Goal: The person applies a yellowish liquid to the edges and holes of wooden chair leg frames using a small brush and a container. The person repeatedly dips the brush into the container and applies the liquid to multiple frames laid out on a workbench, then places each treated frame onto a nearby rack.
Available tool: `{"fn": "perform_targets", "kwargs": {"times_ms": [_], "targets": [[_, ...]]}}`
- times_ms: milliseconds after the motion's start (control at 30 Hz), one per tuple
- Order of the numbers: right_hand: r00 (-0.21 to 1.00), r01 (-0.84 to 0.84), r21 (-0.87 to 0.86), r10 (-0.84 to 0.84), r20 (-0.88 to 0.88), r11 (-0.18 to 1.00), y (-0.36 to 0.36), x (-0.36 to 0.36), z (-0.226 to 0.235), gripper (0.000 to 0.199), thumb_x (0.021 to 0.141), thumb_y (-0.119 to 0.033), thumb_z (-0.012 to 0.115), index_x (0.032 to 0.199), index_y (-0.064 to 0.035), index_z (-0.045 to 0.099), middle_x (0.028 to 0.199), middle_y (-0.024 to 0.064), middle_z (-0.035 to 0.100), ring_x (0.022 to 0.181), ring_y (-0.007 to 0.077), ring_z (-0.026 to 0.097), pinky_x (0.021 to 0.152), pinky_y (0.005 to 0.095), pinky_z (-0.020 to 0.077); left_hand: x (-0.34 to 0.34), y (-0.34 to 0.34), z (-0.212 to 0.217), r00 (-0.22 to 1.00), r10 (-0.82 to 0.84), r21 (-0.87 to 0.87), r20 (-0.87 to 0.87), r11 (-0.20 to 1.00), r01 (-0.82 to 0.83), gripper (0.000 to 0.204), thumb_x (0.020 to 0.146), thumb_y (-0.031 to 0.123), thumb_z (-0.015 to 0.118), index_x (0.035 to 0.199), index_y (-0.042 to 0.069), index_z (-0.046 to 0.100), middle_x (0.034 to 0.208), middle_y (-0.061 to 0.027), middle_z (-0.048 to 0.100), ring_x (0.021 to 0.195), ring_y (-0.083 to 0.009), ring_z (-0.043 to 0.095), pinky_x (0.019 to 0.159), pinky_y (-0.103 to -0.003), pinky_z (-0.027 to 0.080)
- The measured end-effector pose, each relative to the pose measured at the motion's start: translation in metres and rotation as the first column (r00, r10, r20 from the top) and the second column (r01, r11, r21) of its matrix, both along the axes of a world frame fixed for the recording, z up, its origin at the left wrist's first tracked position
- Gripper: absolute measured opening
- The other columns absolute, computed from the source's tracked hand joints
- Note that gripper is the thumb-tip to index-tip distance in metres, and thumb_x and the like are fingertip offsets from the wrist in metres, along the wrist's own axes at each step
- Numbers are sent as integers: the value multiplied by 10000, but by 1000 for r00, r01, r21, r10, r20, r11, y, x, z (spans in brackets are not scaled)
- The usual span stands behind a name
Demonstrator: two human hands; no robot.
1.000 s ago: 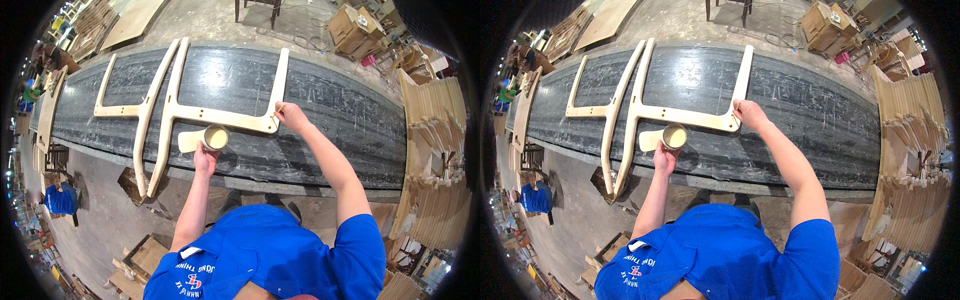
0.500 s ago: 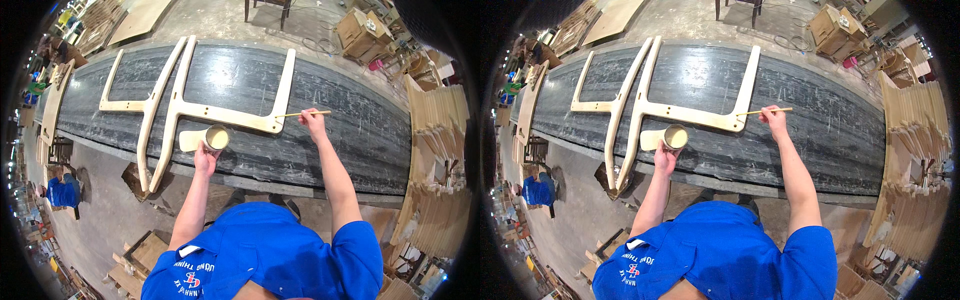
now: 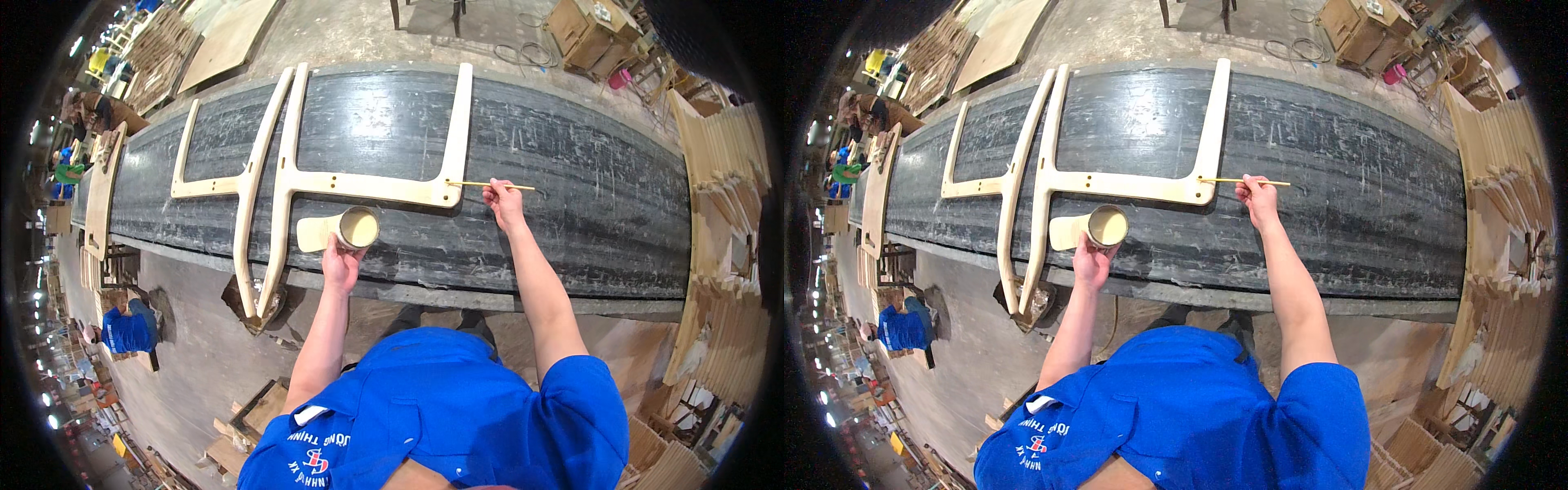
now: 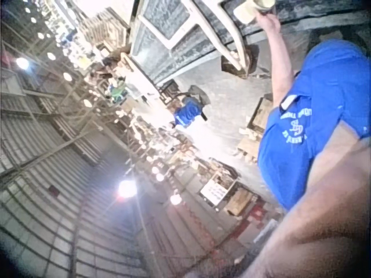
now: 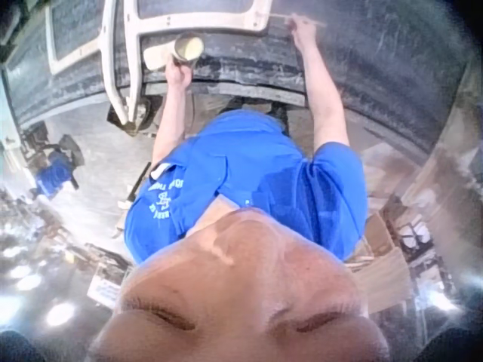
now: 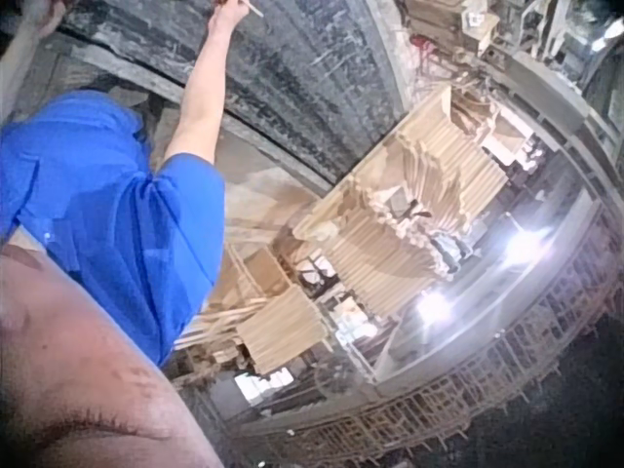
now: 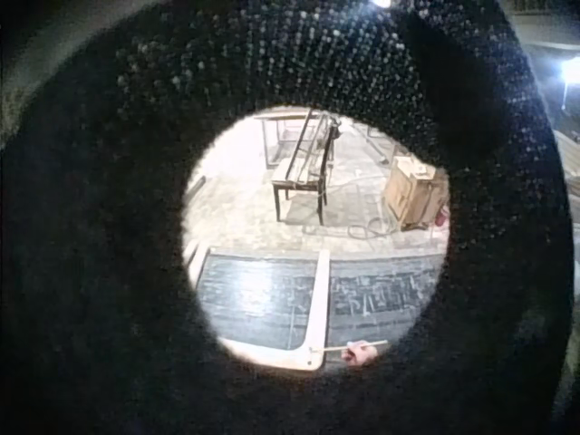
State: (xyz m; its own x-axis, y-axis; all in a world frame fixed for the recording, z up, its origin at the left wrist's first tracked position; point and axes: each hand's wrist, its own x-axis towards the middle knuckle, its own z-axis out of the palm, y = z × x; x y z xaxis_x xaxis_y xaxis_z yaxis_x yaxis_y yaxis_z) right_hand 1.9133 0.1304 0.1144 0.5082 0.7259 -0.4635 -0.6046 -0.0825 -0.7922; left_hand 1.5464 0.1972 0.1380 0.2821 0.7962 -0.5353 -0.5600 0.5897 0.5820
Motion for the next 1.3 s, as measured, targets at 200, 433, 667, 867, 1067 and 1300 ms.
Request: {"fn": "perform_targets", "kwargs": {"times_ms": [200,433,667,867,1067,1300], "targets": [[997,31,-8,-31,-65,999,-11,-4,-5,121,866,-144,616,821,-70,532,748,70,615,619,131,586,593,275,505,0,-9,2,1000,-17,-4,0,1000,17,398,984,350,339,1246,72,448,1220,-85,520,1096,-241,522,935,-453,440],[996,-52,-35,54,73,998,-16,-11,9,130,867,-150,617,820,-65,529,735,62,609,604,114,584,558,260,500,0,-13,-2,1000,-11,-1,16,1000,11,396,982,360,344,1242,82,454,1196,-74,533,1068,-230,533,910,-436,451],[533,-332,-245,395,748,911,13,-25,67,163,837,-162,626,809,-15,561,679,60,595,606,125,580,561,269,456,-1,-16,-5,999,6,-10,41,1000,-6,383,983,357,340,1226,88,463,1176,-70,542,1053,-219,540,893,-424,462],[170,-462,-422,545,821,780,37,-37,100,156,808,-158,628,826,-20,558,688,129,589,665,240,597,605,347,456,-3,-17,-7,998,-4,1,67,1000,4,383,981,359,345,1225,90,467,1164,-66,550,1022,-213,557,848,-408,477],[-270,-610,-601,578,770,516,55,-47,113,60,771,-80,554,804,-43,588,793,139,602,789,296,599,690,383,468,-19,-16,-9,997,33,-5,65,999,-33,385,977,370,354,1219,97,477,1150,-54,560,1005,-208,567,818,-393,484],[-406,-646,-684,608,683,337,58,-42,141,142,763,-35,499,804,-58,633,861,130,593,866,296,584,762,372,460,-22,-19,-14,997,47,-24,62,999,-45,401,976,367,351,1239,86,464,1211,-80,539,1083,-240,540,898,-425,458]]}}
